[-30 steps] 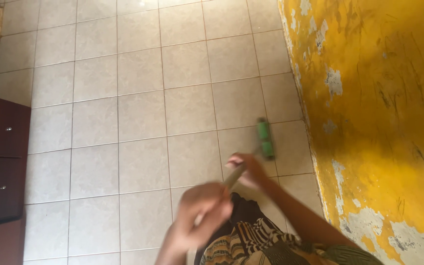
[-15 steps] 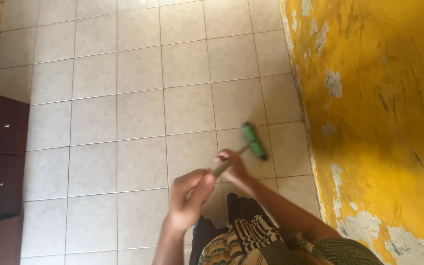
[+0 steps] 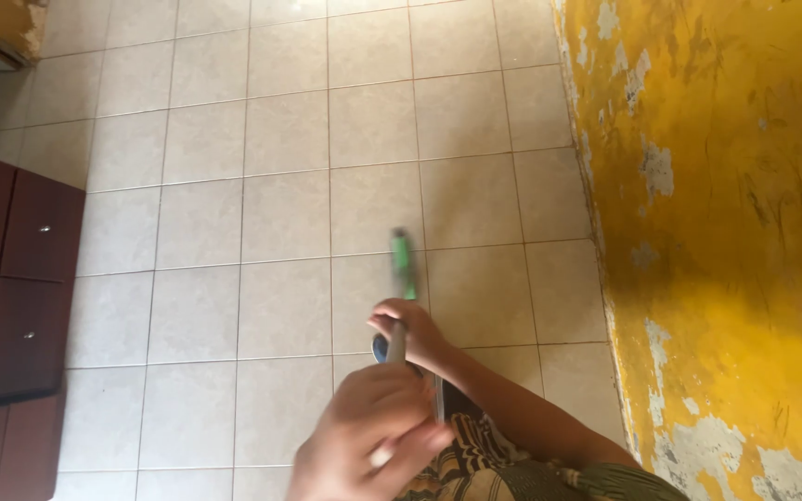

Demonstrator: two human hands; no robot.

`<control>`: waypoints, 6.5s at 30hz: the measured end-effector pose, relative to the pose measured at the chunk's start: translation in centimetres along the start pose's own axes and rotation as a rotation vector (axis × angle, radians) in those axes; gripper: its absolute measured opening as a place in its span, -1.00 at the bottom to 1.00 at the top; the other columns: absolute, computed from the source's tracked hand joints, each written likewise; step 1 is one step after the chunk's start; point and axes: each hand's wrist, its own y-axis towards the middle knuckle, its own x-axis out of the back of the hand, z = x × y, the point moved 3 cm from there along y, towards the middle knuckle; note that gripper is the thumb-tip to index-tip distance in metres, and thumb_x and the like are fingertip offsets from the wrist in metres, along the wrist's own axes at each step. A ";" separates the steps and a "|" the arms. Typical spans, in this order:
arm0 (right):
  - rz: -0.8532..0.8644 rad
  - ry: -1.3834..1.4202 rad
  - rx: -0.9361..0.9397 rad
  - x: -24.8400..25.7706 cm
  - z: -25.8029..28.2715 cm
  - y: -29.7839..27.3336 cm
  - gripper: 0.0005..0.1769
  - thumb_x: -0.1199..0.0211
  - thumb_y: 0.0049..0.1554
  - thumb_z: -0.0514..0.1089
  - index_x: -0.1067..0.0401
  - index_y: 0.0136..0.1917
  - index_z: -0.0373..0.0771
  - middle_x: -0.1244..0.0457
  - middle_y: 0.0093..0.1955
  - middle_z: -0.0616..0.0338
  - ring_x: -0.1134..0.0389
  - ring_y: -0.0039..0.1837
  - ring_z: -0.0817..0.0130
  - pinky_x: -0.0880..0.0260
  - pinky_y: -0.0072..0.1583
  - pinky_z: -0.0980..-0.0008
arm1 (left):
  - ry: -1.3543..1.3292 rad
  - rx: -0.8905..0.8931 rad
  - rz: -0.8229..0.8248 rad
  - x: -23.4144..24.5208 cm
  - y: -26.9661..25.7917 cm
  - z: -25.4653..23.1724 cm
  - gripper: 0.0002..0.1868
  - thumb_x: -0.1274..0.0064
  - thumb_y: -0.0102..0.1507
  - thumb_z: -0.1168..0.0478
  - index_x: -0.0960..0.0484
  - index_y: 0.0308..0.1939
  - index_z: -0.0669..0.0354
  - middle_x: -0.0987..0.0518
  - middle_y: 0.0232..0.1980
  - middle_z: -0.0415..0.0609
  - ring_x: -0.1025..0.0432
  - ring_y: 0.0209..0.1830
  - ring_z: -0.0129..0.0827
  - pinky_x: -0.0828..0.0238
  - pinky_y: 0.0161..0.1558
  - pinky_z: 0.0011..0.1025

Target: Sweep the tiled floor using a broom.

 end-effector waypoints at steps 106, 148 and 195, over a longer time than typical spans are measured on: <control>0.178 -0.030 -0.057 2.3 -12.5 31.2 -0.88 -0.37 0.18 -0.31 -0.43 -0.06 -0.31 -0.32 -0.17 0.08 -0.33 -0.16 0.28 -0.36 -0.09 0.34 | 0.063 0.060 -0.086 14.7 25.6 16.6 -0.59 -0.09 0.36 0.23 -0.27 -0.52 0.19 -0.32 -0.51 -0.02 -0.30 -0.47 -0.17 -0.24 -0.33 -0.20; 0.326 -0.412 -0.060 8.9 -10.6 25.9 -0.94 -0.36 0.16 -0.20 -0.50 -0.14 -0.18 -0.40 -0.26 0.19 -0.41 -0.26 0.37 -0.42 -0.18 0.34 | -0.263 -0.089 -0.115 15.9 18.2 18.7 -0.61 0.07 0.52 0.18 -0.44 -0.41 0.21 -0.51 -0.47 -0.10 -0.46 -0.48 -0.41 -0.42 -0.37 -0.43; -0.031 -0.670 -0.225 21.7 -25.1 17.1 -0.91 -0.33 0.07 -0.26 -0.46 -0.19 -0.30 -0.34 -0.25 0.05 -0.37 -0.21 0.21 -0.37 -0.15 0.25 | -0.433 0.539 -0.017 3.2 18.1 33.0 -0.61 0.07 0.49 0.05 -0.47 -0.35 0.22 -0.32 -0.43 -0.19 -0.20 -0.47 -0.53 -0.17 -0.42 -0.46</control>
